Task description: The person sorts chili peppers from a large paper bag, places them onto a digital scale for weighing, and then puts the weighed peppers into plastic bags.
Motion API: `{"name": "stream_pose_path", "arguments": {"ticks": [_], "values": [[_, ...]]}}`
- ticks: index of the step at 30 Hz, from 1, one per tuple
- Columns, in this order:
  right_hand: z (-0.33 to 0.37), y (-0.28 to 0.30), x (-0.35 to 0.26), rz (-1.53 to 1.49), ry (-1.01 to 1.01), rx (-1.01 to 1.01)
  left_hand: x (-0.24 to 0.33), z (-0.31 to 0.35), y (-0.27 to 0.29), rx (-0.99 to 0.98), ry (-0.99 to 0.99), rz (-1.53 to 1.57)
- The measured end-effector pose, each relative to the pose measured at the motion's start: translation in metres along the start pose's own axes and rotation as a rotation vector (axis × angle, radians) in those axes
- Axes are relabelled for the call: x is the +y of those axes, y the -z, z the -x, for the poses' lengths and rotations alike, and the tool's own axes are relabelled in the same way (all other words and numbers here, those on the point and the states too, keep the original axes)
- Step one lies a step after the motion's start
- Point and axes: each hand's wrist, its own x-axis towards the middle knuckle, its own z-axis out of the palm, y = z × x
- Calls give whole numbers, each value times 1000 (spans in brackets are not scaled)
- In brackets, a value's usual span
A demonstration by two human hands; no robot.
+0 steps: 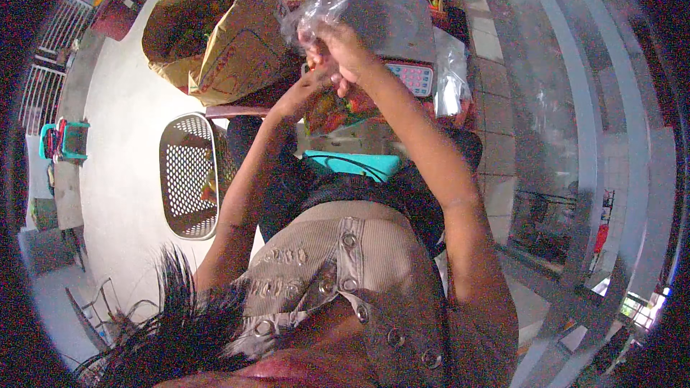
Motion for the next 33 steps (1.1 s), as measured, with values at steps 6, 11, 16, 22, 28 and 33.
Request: {"name": "stream_pose_path", "arguments": {"ticks": [6,11,16,22,28,33], "values": [[-13,25,-74,49,373,-57,11,9,-2,-20,-119,-9],[22,35,-50,147,342,-68,25,10,-8,16,-99,-4],[51,-18,-38,617,-150,13,-5,11,-9,-20,-139,-71],[32,11,-102,276,427,133,0,17,-15,-133,-284,-83],[86,-40,-145,1008,732,273,-5,22,-19,-26,-7,79],[61,-30,-74,1325,182,-9,13,20,-40,118,-181,-120]]}}
